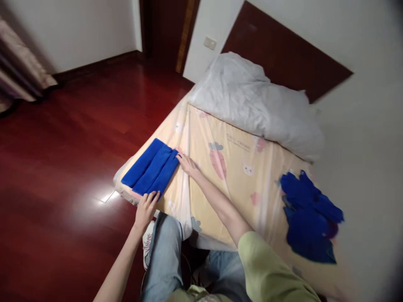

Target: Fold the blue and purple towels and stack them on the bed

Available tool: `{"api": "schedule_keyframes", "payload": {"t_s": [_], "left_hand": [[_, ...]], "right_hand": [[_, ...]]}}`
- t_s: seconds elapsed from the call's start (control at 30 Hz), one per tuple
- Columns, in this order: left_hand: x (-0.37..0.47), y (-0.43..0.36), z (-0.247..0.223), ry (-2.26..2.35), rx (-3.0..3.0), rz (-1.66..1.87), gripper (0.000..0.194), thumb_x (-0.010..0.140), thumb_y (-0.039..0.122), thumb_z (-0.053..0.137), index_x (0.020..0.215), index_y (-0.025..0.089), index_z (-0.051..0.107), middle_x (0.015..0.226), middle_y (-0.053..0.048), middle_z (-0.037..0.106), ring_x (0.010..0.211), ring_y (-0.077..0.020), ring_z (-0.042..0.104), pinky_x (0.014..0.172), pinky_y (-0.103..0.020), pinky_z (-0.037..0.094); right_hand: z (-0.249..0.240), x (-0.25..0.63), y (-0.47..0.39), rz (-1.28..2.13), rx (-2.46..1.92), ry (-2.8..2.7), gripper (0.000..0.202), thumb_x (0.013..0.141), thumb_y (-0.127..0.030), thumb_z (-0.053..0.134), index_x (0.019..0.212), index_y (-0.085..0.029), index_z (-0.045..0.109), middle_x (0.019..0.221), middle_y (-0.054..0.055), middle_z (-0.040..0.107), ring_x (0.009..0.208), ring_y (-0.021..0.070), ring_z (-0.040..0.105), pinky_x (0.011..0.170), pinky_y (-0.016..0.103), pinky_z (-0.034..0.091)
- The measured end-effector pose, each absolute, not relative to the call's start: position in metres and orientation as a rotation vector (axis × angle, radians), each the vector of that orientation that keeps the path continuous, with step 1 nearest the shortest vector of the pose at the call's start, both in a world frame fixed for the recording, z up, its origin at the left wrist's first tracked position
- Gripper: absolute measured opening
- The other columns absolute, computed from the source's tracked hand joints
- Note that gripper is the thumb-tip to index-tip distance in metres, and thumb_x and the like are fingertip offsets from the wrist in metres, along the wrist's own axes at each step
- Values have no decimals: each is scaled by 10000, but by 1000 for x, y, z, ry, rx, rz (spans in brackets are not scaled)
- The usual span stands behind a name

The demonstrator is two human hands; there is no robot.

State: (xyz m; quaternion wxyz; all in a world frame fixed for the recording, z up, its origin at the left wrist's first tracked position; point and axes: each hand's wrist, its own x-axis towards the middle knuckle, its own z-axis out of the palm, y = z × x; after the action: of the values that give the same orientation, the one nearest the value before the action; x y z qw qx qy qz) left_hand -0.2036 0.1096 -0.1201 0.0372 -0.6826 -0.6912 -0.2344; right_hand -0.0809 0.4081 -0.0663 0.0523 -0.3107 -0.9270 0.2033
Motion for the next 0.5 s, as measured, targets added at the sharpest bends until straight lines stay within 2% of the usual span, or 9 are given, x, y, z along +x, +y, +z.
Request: {"api": "schedule_keyframes", "payload": {"t_s": [0.13, 0.23, 0.3, 0.33, 0.4, 0.5], "left_hand": [[-177, 95, -102, -2195, -2069, -790, 623, 899, 153, 469, 1520, 170, 431, 1360, -201, 579, 1215, -348, 543, 979, -500, 467], [-142, 67, -108, -2221, -2146, -913, 575, 923, 224, 459, 1498, 235, 471, 1431, -170, 554, 1321, -371, 499, 1004, -538, 454], [-115, 43, -121, -2142, -2395, -961, 487, 926, 251, 448, 1391, 280, 590, 1320, -122, 647, 1212, -335, 589, 948, -508, 501], [-102, 31, -129, -2089, -2528, -973, 435, 925, 257, 450, 1307, 299, 654, 1270, -87, 683, 1182, -310, 613, 937, -480, 517], [-80, 13, -142, -2048, -2612, -996, 347, 909, 287, 475, 1136, 301, 737, 1255, -41, 707, 1258, -322, 576, 965, -492, 515], [-65, 7, -152, -2061, -2597, -1032, 305, 889, 329, 497, 1032, 298, 765, 1217, -15, 730, 1296, -339, 551, 1013, -523, 497]], "right_hand": [[-56, -14, 355, 740, -972, -2678, 566, 899, -14, 485, 1446, -155, 502, 1569, 54, 433, 1409, 181, 439, 1213, 346, 346], [-64, 65, 293, 729, -1166, -2391, 537, 935, -75, 460, 1437, -255, 525, 1564, -21, 449, 1446, 169, 409, 1229, 357, 341], [-76, 126, 245, 728, -1318, -2170, 523, 947, -136, 445, 1403, -373, 545, 1509, -54, 507, 1408, 177, 467, 1204, 418, 399], [-81, 158, 221, 717, -1378, -2069, 516, 948, -149, 425, 1384, -387, 561, 1470, -39, 544, 1371, 185, 508, 1177, 433, 432], [-89, 221, 177, 646, -1485, -1937, 451, 940, -170, 421, 1299, -330, 643, 1349, 29, 632, 1285, 210, 578, 1129, 443, 474], [-94, 300, 135, 590, -1576, -1862, 375, 941, -183, 428, 1188, -281, 692, 1260, 68, 670, 1226, 216, 609, 1099, 439, 484]]}}
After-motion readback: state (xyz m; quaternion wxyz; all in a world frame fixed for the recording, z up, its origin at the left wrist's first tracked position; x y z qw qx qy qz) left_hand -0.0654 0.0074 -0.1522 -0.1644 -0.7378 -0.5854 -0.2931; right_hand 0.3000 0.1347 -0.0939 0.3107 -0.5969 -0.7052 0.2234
